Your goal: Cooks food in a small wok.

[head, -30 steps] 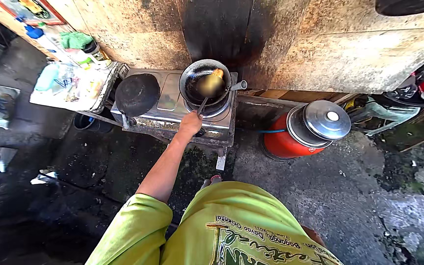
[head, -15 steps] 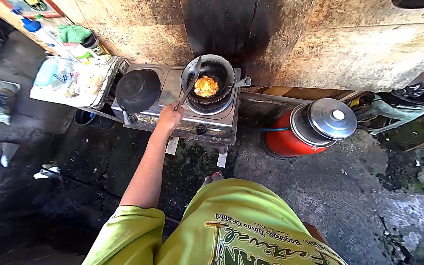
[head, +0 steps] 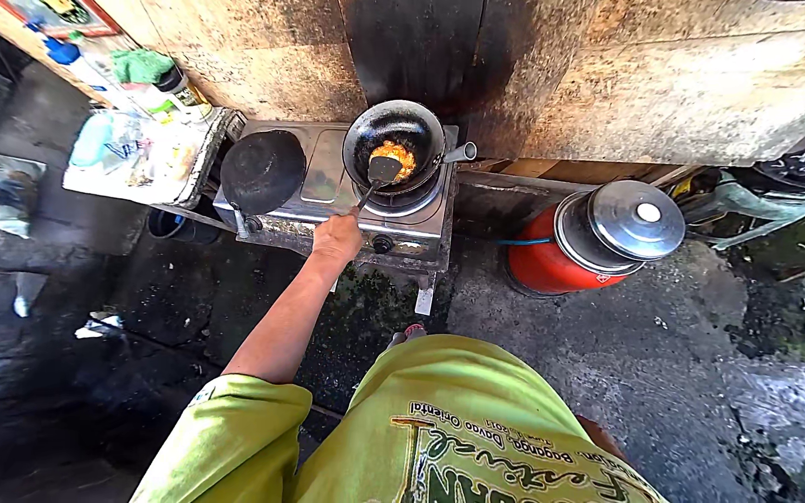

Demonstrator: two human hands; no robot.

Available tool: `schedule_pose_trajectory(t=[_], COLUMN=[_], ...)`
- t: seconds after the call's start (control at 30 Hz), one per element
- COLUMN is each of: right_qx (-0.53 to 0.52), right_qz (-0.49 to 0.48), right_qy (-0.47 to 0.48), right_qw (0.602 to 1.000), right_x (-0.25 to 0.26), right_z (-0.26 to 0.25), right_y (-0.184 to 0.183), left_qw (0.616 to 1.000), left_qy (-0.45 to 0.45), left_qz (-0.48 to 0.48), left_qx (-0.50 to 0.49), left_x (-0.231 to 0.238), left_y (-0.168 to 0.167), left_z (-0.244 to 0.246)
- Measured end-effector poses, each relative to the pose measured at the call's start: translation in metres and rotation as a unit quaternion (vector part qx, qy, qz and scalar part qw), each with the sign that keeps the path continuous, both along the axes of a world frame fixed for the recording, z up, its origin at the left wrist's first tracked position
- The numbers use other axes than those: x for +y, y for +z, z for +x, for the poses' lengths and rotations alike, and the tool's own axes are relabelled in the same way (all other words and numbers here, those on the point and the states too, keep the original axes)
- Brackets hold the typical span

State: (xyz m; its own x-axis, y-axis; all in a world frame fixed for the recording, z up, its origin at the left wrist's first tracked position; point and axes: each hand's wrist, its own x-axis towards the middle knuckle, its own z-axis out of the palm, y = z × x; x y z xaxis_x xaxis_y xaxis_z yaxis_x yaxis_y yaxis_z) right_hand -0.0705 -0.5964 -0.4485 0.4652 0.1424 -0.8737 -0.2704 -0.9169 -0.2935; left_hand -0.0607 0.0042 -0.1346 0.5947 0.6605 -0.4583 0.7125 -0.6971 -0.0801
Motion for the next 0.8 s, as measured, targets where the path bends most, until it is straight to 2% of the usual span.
schedule_pose_trajectory(t=[0.1, 0.2, 0.3, 0.47, 0.8], right_qx=[0.011, 0.007, 0.003, 0.008, 0.002], right_qz=[-0.042, -0.046, -0.046, -0.042, -0.045], right_qy=[-0.006, -0.007, -0.001, -0.013, 0.007], right_qw=[0.999, 0.999, 0.999, 0.999, 0.999], right_x=[0.017, 0.019, 0.018, 0.028, 0.015], right_z=[0.001, 0.000, 0.001, 0.007, 0.004], right_y=[0.029, 0.033, 0.030, 0.050, 0.032], left_qw=[1.000, 0.999, 0.999, 0.999, 0.998], left_qy=[0.012, 0.027, 0.027, 0.026, 0.019], left_qz=[-0.015, -0.024, -0.025, -0.036, -0.044], left_qx=[-0.005, -0.023, -0.035, -0.026, -0.028], left_x=[0.002, 0.003, 0.005, 0.005, 0.007], left_y=[0.012, 0.024, 0.012, -0.003, 0.011], left_z=[0.004, 0.009, 0.013, 0.014, 0.008])
